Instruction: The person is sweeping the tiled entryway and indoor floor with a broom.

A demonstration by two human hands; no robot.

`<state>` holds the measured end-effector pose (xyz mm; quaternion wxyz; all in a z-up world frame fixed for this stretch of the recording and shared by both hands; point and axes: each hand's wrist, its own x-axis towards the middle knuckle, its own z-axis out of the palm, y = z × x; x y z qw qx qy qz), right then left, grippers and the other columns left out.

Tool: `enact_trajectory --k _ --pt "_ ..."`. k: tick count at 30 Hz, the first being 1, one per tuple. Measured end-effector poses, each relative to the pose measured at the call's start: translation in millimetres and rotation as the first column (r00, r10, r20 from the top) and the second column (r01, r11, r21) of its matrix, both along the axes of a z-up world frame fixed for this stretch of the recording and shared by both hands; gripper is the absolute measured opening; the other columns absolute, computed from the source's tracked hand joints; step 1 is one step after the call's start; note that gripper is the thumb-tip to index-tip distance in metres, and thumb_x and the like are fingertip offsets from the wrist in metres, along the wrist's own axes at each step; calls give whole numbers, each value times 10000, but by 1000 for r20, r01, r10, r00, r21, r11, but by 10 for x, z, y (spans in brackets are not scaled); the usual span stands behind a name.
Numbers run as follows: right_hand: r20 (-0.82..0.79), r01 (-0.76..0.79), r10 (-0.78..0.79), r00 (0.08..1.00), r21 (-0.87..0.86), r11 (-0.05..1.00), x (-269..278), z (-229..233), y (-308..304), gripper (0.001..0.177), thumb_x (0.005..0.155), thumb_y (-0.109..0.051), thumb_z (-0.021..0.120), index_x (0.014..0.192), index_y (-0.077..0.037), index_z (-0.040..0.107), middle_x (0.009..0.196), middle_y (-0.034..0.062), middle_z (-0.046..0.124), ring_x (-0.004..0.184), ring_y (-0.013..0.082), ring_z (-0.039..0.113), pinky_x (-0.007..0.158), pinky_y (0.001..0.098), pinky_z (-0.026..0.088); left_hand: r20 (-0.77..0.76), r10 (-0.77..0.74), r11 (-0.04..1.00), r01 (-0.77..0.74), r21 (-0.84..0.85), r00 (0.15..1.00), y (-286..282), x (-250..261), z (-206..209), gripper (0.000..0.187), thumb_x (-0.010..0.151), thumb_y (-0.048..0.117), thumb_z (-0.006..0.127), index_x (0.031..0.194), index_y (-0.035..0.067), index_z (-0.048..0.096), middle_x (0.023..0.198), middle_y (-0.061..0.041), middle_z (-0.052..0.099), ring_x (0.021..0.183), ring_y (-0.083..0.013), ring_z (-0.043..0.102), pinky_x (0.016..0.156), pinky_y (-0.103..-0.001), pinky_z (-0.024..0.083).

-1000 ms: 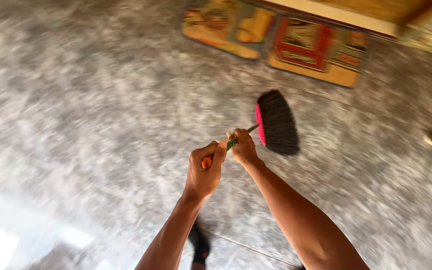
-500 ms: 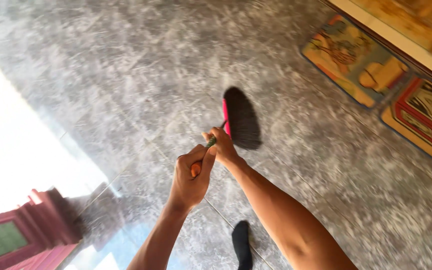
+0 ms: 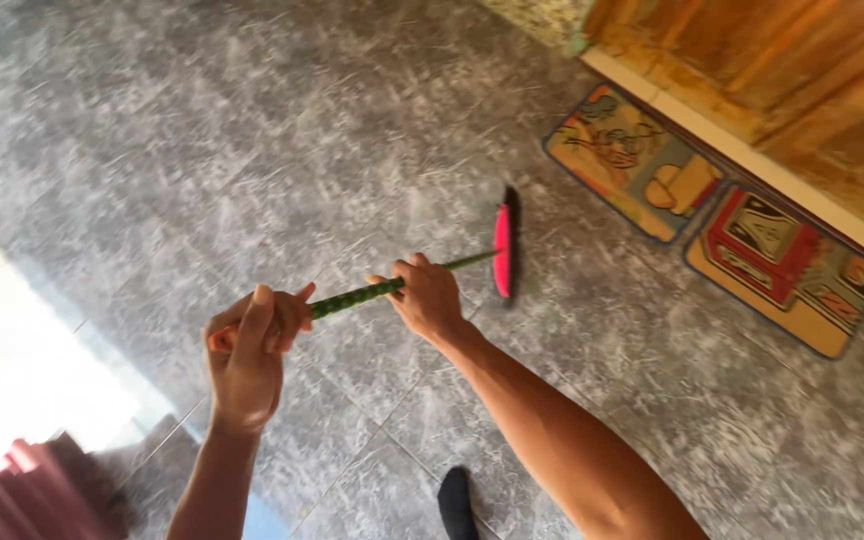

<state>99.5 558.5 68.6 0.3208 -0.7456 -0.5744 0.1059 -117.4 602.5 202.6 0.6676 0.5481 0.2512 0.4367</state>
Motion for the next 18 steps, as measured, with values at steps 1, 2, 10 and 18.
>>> enact_trajectory --k 1,2,10,18 --pt "6 21 -21 1000 -1 1000 210 -39 -157 513 961 -462 704 682 -51 575 719 141 550 671 351 573 634 498 438 6 -21 1000 21 -1 1000 -31 175 -103 538 1169 266 503 668 90 415 668 -23 473 727 -180 548 1166 -536 509" --pt "24 54 -53 998 -41 998 429 -82 -326 467 936 -453 730 715 -62 602 749 141 565 687 357 586 646 502 448 21 -38 998 39 -55 999 -72 365 -210 527 1159 292 499 676 87 445 703 -44 536 802 -198 608 1168 -526 494" --pt "150 365 -337 930 -242 899 2203 -708 -2482 250 849 -268 786 987 -115 644 935 117 619 834 360 625 720 519 479 -309 -355 916 261 -305 882 -979 2238 -992 486 1071 422 475 770 67 617 1118 -122 794 1086 -182 698 1045 -480 518" --pt "323 663 -579 748 -405 630 3651 -1104 -5360 274 879 -225 741 1080 -122 585 1027 137 599 922 395 619 754 543 488 -145 -765 623 664 -414 628 -3176 4479 -1487 513 1058 449 482 758 52 609 1184 -123 787 1138 -193 684 1068 -407 549"
